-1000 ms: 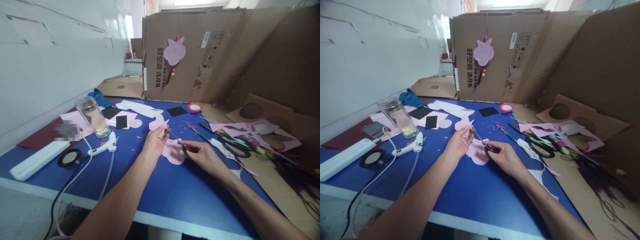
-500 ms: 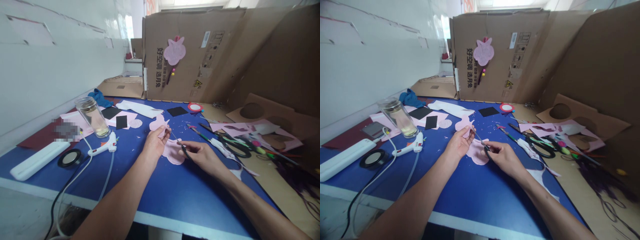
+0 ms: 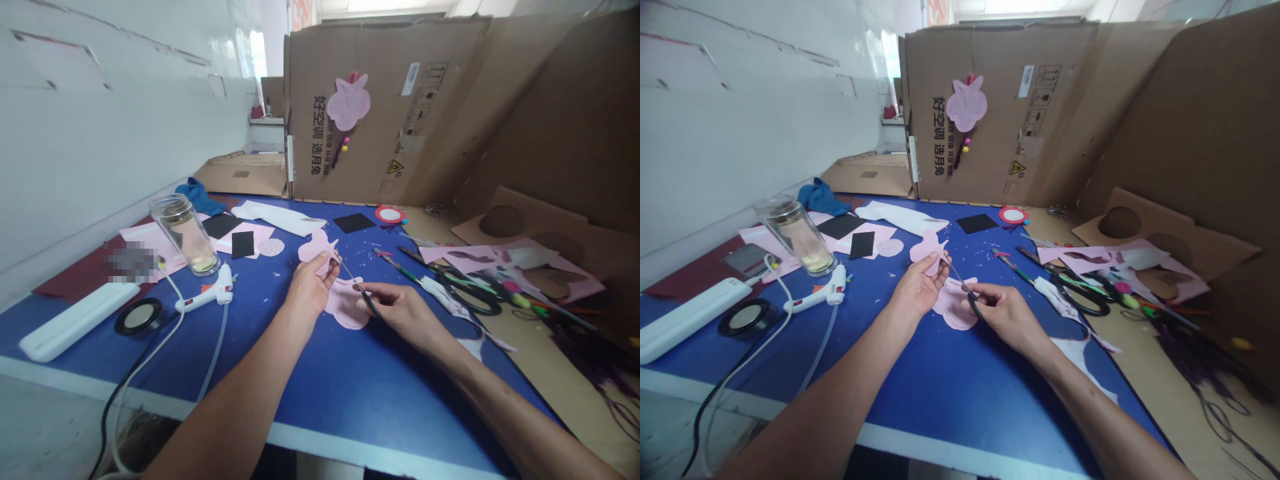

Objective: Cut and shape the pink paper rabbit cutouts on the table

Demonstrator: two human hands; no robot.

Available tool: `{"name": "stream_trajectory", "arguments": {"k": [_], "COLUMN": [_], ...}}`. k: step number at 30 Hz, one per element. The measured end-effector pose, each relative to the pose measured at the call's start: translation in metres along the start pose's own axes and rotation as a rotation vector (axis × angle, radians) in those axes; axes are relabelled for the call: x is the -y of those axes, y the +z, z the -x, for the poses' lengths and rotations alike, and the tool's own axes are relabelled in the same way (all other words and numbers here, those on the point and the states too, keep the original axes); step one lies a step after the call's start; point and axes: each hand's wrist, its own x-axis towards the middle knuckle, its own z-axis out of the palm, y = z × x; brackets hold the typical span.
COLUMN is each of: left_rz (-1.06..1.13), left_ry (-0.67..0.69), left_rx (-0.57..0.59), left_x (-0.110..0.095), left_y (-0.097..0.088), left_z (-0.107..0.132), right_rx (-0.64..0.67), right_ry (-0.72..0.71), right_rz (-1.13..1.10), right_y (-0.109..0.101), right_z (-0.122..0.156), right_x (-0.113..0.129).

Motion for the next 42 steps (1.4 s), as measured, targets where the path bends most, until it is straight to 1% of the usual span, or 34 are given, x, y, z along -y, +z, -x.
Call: {"name": "stream_trajectory", "arguments": {"k": [8,14,30,42], "left_rz": [0.006,-0.02,-0.052,-0.062], "left_ry": [-0.023,-0.021,0.001,0.006], "left_rx": [-0.032,-0.012,0.006,-0.017], "left_x": [-0.004,-0.004,-0.002,-0.003], "left_y": [0.001,0.0,-0.002,0.0], "left_z": [0.0,0.0,-0.002,0.0], "right_rx": [0.01,0.017,0.028,0.019], "right_ry": [0.035,0.03,0.027,0.013], "right_rz": [0.023,0.054,0.052,0.052], "right_y": [-0.007,-0.012,-0.011,-0.01], "right_z": [-0.002,-0.002,-0.001,-0.001], "right_x": [-0.007,-0.012,-0.006,-0.01]}}
